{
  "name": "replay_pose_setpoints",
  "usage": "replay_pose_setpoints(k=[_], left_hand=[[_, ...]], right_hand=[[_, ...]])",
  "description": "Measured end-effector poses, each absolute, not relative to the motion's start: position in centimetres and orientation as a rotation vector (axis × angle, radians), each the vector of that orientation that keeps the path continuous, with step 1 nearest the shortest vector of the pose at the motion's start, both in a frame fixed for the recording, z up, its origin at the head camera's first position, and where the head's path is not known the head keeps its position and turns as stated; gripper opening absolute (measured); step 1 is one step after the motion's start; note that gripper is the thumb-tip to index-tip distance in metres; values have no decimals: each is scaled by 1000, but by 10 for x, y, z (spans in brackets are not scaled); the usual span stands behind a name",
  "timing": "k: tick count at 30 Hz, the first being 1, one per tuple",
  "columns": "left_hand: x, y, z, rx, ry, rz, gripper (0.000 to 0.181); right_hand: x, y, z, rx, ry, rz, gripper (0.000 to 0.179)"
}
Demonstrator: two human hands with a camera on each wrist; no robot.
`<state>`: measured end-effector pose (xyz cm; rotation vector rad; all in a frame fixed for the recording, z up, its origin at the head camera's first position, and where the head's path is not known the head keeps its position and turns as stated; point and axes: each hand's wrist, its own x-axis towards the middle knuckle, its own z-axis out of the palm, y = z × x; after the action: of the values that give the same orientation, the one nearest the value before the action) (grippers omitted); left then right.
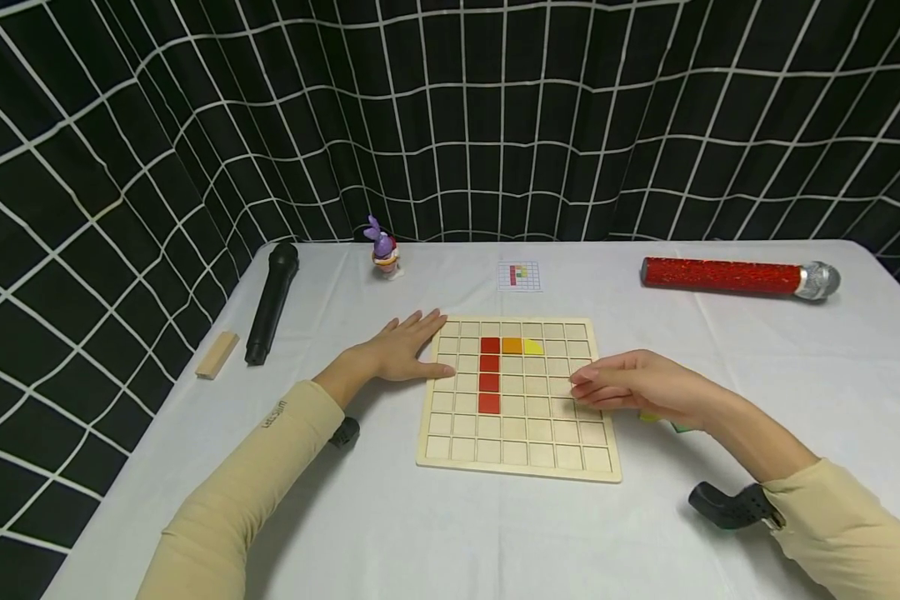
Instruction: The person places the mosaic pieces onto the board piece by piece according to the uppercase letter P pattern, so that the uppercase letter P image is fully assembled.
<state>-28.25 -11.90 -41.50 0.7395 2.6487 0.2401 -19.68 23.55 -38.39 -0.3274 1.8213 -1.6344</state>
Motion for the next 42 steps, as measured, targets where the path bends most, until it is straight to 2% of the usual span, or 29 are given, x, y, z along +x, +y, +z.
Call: replay_pose_setpoints(k=[24,42], left_hand=[[-284,-119,-416,748,2639,241,95],[-282,-119,-415,730,2641,243,95]], right_hand=[[-193,304,-387,-263,1987,-1579,52],[-190,327,-392,-155,2113,-1524,55]])
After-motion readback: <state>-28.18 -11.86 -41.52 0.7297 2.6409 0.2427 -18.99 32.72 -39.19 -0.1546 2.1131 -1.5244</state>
